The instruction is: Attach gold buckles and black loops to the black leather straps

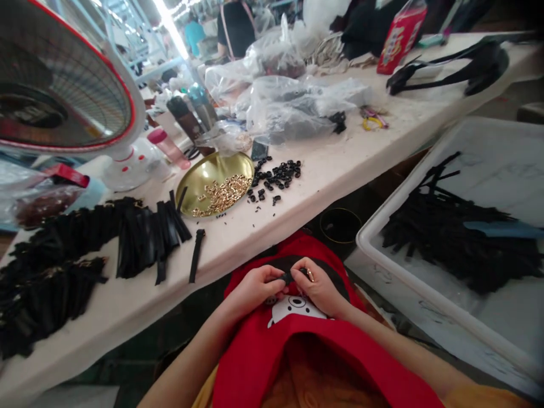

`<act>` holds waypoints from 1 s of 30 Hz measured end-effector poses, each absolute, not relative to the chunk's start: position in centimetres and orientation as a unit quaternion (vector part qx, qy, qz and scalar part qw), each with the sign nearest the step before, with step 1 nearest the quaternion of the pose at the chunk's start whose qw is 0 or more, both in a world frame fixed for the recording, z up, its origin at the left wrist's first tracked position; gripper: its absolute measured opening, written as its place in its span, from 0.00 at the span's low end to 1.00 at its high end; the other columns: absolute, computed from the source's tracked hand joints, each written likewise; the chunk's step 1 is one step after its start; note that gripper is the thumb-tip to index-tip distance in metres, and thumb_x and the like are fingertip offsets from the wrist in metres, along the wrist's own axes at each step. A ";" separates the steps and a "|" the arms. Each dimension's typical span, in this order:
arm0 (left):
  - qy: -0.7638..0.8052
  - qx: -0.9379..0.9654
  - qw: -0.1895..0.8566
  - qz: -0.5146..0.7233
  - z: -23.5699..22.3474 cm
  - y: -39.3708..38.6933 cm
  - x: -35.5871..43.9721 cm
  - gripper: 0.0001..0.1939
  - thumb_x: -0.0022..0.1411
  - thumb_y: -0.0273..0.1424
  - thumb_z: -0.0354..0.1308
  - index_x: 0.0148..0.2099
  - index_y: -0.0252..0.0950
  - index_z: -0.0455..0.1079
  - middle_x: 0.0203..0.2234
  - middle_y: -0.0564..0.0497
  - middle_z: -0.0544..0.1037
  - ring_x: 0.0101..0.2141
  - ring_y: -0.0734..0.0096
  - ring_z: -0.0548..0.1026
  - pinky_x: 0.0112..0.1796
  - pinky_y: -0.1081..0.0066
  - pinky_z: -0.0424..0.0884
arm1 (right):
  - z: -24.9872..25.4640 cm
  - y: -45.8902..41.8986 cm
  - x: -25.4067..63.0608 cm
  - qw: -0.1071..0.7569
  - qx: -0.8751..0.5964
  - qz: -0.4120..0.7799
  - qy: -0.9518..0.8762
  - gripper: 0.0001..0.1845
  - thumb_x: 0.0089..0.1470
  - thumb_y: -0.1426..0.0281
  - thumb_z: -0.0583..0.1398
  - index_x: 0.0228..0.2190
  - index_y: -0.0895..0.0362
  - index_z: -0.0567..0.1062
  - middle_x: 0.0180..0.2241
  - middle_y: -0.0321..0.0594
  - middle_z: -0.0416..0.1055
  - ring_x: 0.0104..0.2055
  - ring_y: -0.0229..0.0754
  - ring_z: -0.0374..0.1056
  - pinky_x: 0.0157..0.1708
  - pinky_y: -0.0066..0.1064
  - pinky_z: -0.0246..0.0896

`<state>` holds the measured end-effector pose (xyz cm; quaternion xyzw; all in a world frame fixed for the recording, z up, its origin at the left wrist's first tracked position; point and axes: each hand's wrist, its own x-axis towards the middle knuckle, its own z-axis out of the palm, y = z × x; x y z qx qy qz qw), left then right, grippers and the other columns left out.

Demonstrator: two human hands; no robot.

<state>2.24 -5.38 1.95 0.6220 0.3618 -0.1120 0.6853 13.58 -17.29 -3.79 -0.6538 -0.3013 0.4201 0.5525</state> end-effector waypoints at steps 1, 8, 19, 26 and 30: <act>0.367 0.607 0.698 -0.099 2.0 -5.5 2.2 0.13 0.50 0.32 0.58 0.37 0.30 0.66 0.25 0.50 0.74 0.23 0.78 0.70 0.25 0.78 0.63 | -3.7 -17.3 13.6 0.547 -0.661 0.410 -0.308 0.07 0.53 0.64 0.52 0.28 0.55 0.64 0.19 0.29 0.59 0.21 0.34 0.57 0.21 0.26 0.53; 0.385 0.581 0.714 -0.059 0.6 -6.5 1.2 0.09 0.49 0.28 0.57 0.34 0.30 0.67 0.20 0.52 0.74 0.21 0.79 0.70 0.26 0.77 0.64 | -3.6 -17.7 12.8 0.466 -0.702 0.347 -0.411 0.06 0.53 0.66 0.51 0.28 0.55 0.64 0.24 0.33 0.63 0.26 0.36 0.60 0.27 0.28 0.54; 0.288 0.711 0.637 -0.081 0.2 -6.5 -1.5 0.10 0.50 0.32 0.53 0.35 0.32 0.69 0.24 0.51 0.76 0.26 0.72 0.72 0.25 0.76 0.64 | -2.2 -17.8 12.4 0.368 -0.693 0.367 -0.500 0.05 0.53 0.68 0.52 0.30 0.55 0.66 0.26 0.34 0.66 0.27 0.36 0.61 0.27 0.28 0.55; 0.234 0.650 0.723 0.004 0.4 -6.2 -1.5 0.11 0.50 0.29 0.53 0.36 0.29 0.68 0.26 0.51 0.74 0.24 0.76 0.68 0.26 0.76 0.63 | -1.6 -16.8 11.5 0.456 -0.719 0.325 -0.412 0.08 0.53 0.65 0.51 0.32 0.56 0.65 0.29 0.36 0.65 0.31 0.38 0.62 0.33 0.30 0.58; 0.243 0.664 0.706 0.032 -0.1 -6.0 -1.2 0.11 0.49 0.30 0.54 0.34 0.28 0.69 0.22 0.53 0.71 0.22 0.78 0.65 0.24 0.77 0.60 | -1.2 -16.2 10.9 0.461 -0.739 0.290 -0.396 0.10 0.53 0.63 0.51 0.31 0.56 0.65 0.27 0.37 0.65 0.29 0.39 0.62 0.30 0.30 0.58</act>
